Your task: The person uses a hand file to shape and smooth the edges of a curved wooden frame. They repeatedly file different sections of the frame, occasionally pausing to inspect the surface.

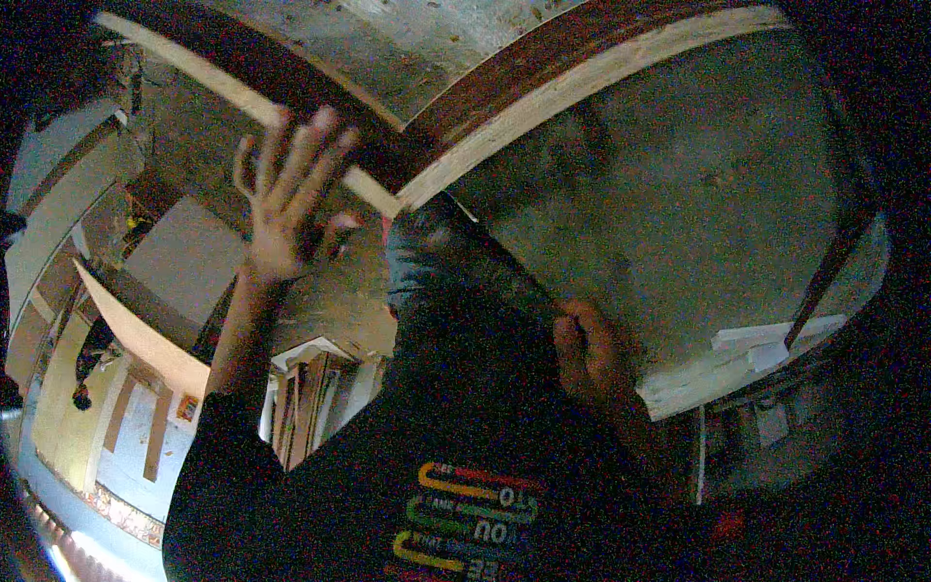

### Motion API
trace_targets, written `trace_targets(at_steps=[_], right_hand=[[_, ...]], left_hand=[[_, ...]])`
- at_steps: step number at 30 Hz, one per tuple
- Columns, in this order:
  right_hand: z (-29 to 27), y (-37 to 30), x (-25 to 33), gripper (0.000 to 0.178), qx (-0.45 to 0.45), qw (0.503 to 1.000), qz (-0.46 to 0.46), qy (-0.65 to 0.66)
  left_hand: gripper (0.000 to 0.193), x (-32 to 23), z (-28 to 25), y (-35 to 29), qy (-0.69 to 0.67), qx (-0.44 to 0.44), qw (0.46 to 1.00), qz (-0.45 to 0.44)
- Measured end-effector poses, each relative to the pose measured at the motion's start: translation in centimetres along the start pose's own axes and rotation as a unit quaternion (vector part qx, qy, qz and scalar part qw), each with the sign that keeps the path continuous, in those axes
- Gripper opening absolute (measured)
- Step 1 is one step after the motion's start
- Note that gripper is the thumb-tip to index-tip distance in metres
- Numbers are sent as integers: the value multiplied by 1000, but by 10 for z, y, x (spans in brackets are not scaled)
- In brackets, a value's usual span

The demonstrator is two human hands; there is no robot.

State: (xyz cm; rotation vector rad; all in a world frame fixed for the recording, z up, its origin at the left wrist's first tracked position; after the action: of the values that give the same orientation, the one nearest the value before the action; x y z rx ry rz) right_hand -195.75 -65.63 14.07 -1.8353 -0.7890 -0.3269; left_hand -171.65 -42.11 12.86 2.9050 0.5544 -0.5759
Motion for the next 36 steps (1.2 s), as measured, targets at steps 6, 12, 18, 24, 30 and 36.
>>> trace_targets(at_steps=[6, 12, 18, 24, 30, 36], right_hand=[[30, -1, 44, 28, 23, 954, 64, 291], [59, 24, 118, 25, -83, 950, 40, 299], [109, 38, 168, 28, -327, 912, 73, 239], [112, 63, 177, 32, -479, 826, 147, 259], [125, 70, 185, 40, -526, 794, 182, 246], [169, 64, 164, 47, -525, 782, 157, 296]], left_hand=[[66, -18, -26, -3, 19, 15, 992, 122], [61, 36, -60, 52, -19, -7, 990, 138], [51, 45, -46, 74, -91, -11, 951, 295], [47, 46, -22, 73, -40, 7, 933, 358], [41, 54, -20, 84, -71, -27, 913, 400], [43, 50, -12, 86, -39, 35, 936, 347]])
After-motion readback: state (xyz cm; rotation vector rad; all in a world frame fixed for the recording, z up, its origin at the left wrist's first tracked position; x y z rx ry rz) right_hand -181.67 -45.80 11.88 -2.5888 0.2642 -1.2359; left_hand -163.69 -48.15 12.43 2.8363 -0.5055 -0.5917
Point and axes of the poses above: each hand's wrist, its own y-axis towards the middle knuckle, its own z-axis out of the palm, x = y × z, the point moved 6 cm from there along y, towards the middle knuckle, and after that the axes turned 13 degrees about z, right-handed, at the moved point
